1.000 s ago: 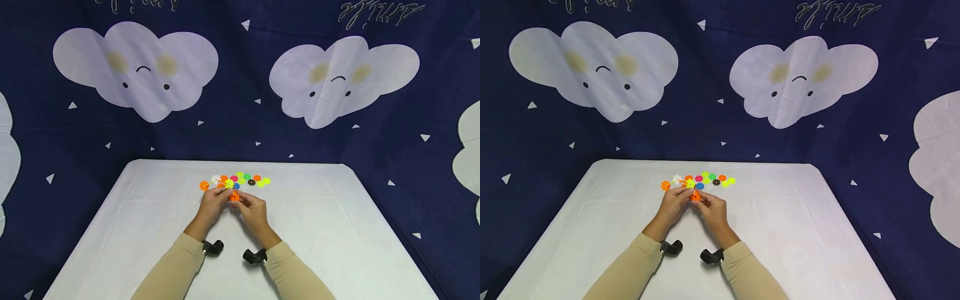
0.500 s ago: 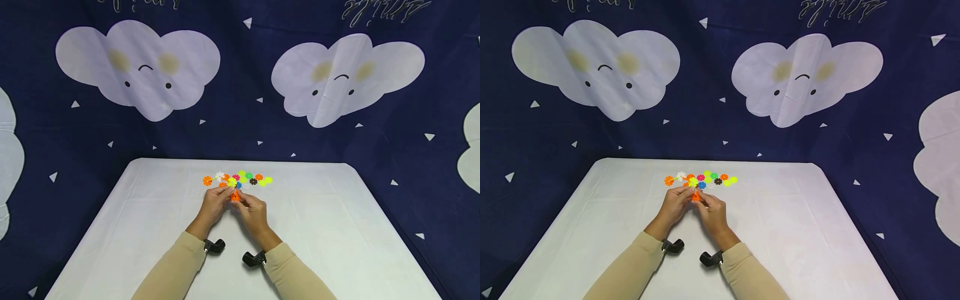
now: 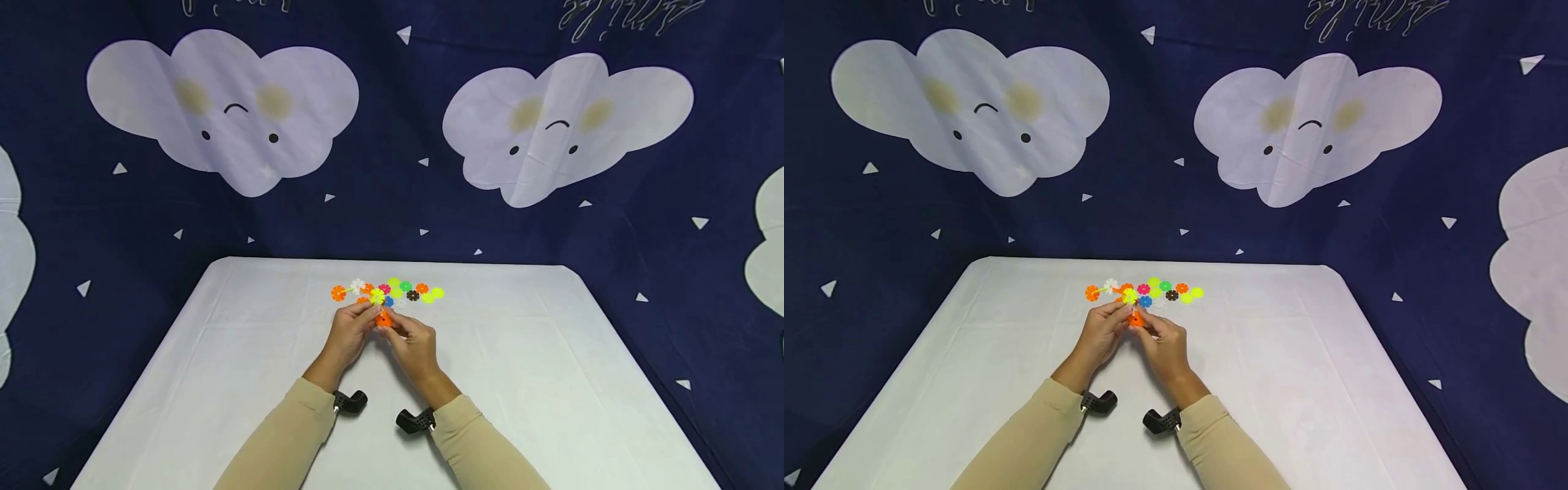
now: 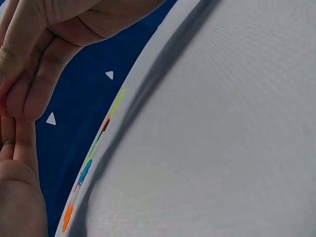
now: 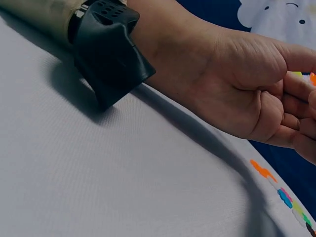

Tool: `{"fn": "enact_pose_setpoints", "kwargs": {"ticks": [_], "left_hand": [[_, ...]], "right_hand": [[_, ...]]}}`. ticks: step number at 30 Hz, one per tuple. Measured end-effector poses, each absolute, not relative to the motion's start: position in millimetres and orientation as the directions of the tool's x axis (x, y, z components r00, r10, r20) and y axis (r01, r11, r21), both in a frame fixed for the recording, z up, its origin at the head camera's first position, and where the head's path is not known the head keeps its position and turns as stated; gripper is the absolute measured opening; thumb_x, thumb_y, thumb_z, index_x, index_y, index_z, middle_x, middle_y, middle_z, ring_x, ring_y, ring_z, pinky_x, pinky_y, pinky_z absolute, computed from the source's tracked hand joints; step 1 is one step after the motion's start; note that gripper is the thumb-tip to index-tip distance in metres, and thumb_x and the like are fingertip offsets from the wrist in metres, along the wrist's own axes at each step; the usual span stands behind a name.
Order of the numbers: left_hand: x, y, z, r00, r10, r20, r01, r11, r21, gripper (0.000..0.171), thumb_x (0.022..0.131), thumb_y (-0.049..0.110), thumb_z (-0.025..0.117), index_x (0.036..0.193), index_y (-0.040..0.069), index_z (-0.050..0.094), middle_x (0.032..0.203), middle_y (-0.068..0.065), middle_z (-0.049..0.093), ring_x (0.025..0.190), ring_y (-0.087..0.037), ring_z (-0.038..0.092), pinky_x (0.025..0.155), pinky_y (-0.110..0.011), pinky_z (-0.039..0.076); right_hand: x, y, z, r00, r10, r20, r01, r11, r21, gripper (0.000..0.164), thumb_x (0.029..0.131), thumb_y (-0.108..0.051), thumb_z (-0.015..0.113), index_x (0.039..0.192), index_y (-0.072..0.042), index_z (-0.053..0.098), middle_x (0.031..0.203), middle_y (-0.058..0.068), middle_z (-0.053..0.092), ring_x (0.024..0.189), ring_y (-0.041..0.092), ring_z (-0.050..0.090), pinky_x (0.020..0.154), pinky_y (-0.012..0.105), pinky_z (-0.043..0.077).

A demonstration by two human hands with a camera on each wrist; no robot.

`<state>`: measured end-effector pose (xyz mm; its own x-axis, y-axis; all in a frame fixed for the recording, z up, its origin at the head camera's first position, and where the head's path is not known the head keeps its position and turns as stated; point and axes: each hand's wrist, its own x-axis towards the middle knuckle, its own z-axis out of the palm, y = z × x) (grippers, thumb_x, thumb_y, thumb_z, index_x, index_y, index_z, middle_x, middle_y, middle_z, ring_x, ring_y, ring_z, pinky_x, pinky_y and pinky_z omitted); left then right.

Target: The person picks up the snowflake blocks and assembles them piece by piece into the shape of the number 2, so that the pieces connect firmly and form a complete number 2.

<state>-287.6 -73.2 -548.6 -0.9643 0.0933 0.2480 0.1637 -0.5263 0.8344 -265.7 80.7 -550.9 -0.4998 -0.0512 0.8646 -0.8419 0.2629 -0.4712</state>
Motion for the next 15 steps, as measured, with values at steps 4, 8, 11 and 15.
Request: {"fn": "enact_pose_setpoints", "kwargs": {"ticks": [4, 8, 11, 15], "left_hand": [[-287.1, -71.6, -547.7, -0.961, 0.076, 0.266, 0.182, -0.549, 0.815, 0.018, 0.098, -0.011, 0.064, 0.103, -0.002, 0.079, 0.094, -0.011, 0.071, 0.084, -0.015, 0.069, 0.074, -0.023, 0.060], [-286.4, -70.9, -546.9, -0.956, 0.076, 0.285, 0.194, -0.565, 0.802, 0.025, 0.097, -0.013, 0.063, 0.100, 0.005, 0.079, 0.092, -0.009, 0.070, 0.085, -0.015, 0.067, 0.077, -0.023, 0.059], [-286.2, -71.7, -546.5, -0.956, 0.089, 0.281, 0.182, -0.571, 0.800, 0.024, 0.098, -0.013, 0.062, 0.100, 0.005, 0.078, 0.091, -0.009, 0.068, 0.085, -0.015, 0.066, 0.078, -0.023, 0.058], [-287.1, -74.8, -547.5, -0.946, 0.148, 0.289, 0.156, -0.575, 0.803, 0.024, 0.099, -0.012, 0.060, 0.102, 0.005, 0.076, 0.095, -0.008, 0.068, 0.089, -0.016, 0.065, 0.081, -0.023, 0.057]], "right_hand": [[-268.1, 80.3, -554.1, -0.501, -0.048, 0.864, -0.849, 0.223, -0.479, 0.045, 0.069, 0.024, 0.086, 0.112, 0.019, 0.071, 0.091, 0.024, 0.075, 0.069, 0.033, 0.075, 0.068, 0.028, 0.062], [-267.7, 80.4, -555.3, -0.556, -0.047, 0.830, -0.825, 0.155, -0.544, 0.046, 0.071, 0.029, 0.082, 0.114, 0.021, 0.069, 0.091, 0.026, 0.074, 0.068, 0.037, 0.074, 0.067, 0.029, 0.062], [-265.5, 81.9, -555.4, -0.651, -0.059, 0.756, -0.759, 0.043, -0.650, 0.044, 0.077, 0.028, 0.078, 0.119, 0.019, 0.068, 0.092, 0.027, 0.074, 0.071, 0.041, 0.074, 0.069, 0.031, 0.063], [-264.1, 85.6, -555.2, -0.770, -0.077, 0.633, -0.625, -0.104, -0.773, 0.040, 0.087, 0.019, 0.075, 0.126, 0.013, 0.068, 0.100, 0.026, 0.075, 0.078, 0.040, 0.075, 0.074, 0.037, 0.063]]}}
